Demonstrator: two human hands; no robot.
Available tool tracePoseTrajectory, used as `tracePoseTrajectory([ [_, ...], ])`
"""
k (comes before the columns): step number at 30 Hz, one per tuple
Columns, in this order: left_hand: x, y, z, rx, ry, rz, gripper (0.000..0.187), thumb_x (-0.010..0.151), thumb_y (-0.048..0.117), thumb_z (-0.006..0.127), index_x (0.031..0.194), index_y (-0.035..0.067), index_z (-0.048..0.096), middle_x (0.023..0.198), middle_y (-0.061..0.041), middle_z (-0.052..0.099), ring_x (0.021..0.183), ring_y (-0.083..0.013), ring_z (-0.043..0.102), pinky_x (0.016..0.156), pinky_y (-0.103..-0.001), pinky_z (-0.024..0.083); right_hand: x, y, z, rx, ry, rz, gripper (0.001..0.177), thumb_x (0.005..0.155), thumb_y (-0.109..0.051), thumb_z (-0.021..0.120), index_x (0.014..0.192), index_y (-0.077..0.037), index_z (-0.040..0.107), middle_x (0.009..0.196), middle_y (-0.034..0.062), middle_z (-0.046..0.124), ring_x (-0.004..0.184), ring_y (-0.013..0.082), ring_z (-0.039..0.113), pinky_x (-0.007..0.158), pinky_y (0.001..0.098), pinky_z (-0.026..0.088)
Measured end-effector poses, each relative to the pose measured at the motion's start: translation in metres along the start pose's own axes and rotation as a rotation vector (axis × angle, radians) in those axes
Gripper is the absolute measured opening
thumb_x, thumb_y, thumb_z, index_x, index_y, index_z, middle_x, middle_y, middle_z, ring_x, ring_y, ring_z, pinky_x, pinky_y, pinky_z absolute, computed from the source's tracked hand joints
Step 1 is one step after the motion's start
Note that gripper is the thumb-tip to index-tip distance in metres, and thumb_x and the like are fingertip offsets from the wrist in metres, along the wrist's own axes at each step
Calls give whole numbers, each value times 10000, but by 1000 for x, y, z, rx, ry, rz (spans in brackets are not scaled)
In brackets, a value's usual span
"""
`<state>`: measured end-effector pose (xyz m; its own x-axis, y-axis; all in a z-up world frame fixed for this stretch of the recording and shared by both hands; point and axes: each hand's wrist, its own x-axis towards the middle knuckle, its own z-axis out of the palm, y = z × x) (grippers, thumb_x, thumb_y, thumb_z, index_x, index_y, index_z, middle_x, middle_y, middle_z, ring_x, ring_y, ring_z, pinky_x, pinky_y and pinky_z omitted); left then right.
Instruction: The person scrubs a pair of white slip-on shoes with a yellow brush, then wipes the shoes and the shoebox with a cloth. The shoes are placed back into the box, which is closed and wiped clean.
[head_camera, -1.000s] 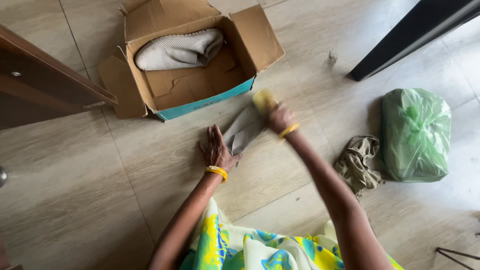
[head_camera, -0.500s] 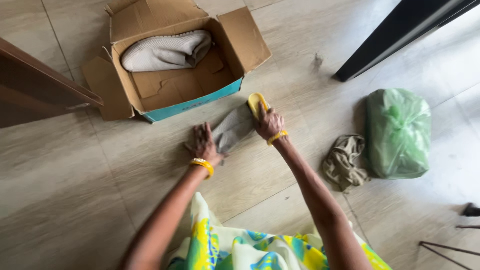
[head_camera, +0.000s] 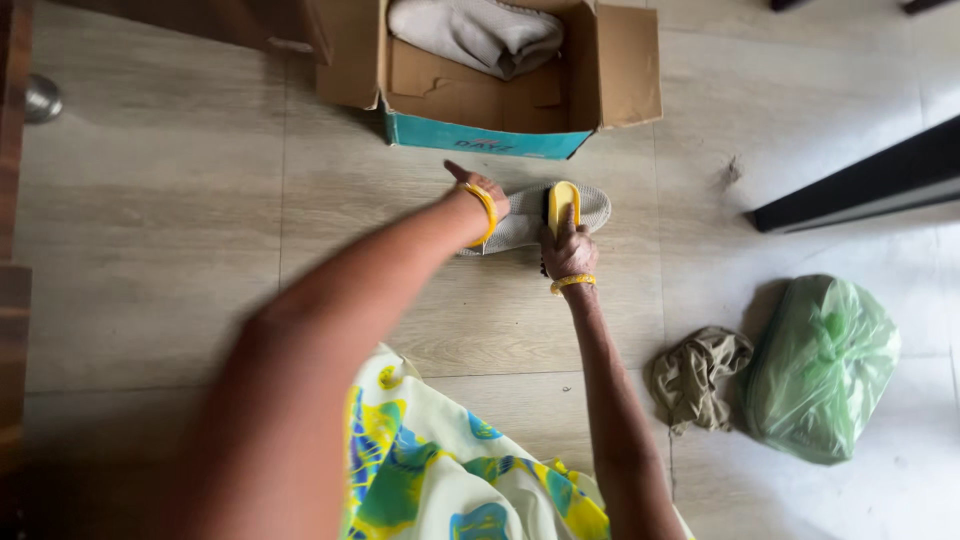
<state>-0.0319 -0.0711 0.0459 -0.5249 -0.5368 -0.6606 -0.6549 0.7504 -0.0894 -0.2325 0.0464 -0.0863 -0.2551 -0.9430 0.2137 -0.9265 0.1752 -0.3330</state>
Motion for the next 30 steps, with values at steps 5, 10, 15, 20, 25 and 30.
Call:
tracePoseTrajectory([
  [5, -9, 57, 58, -604, 306, -227, 1008, 760, 467, 865, 1553, 169, 319, 1676, -160, 144, 1545, -415, 74, 1125, -730, 221, -11, -7, -2, -13, -10, 53, 725, 919, -439, 668, 1484, -20, 493, 902, 258, 690, 728, 432, 686, 645, 527, 557],
  [10, 16, 84, 99, -752, 699, -365, 837, 678, 310, 880, 1418, 209, 503, 1655, -123, 262, 1555, -364, 132, 1159, -774, 112, -15, -12, -14, 62, 26, 101, 689, 945, -418, 645, 1487, -27, 478, 935, 271, 683, 741, 437, 685, 649, 530, 556],
  [15, 33, 87, 116, -685, 1065, -418, 351, 840, 49, 754, 1040, 325, 671, 1485, 82, 534, 1646, -310, 267, 1235, -808, 132, -16, -25, -32, 103, -38, 147, 703, 962, -406, 636, 1526, -28, 456, 977, 305, 681, 756, 435, 686, 648, 518, 563],
  [20, 24, 98, 143, -475, 1016, -27, 462, 829, 61, 628, 1256, 232, 676, 1470, -49, 538, 1503, -358, 304, 1068, -873, 121, -5, -24, -56, 720, -170, 563, 731, 930, -425, 670, 1541, -89, 451, 943, 271, 767, 738, 346, 733, 621, 441, 595],
  [25, 16, 108, 158, -258, 993, 255, 370, 957, 156, 519, 1303, 187, 650, 1502, 9, 531, 1492, -341, 326, 1032, -904, 131, -11, -2, -43, 229, 6, 407, 677, 990, -431, 680, 1512, -61, 456, 1079, 269, 685, 800, 350, 733, 613, 447, 591],
  [30, -11, 114, 154, -43, 801, 283, 562, 938, 137, 584, 1476, 295, 535, 1538, 88, 466, 1569, -325, 237, 1114, -849, 151, -23, 14, -3, -22, 117, 117, 812, 896, -402, 715, 1552, -40, 401, 992, 311, 659, 741, 471, 669, 626, 564, 533],
])
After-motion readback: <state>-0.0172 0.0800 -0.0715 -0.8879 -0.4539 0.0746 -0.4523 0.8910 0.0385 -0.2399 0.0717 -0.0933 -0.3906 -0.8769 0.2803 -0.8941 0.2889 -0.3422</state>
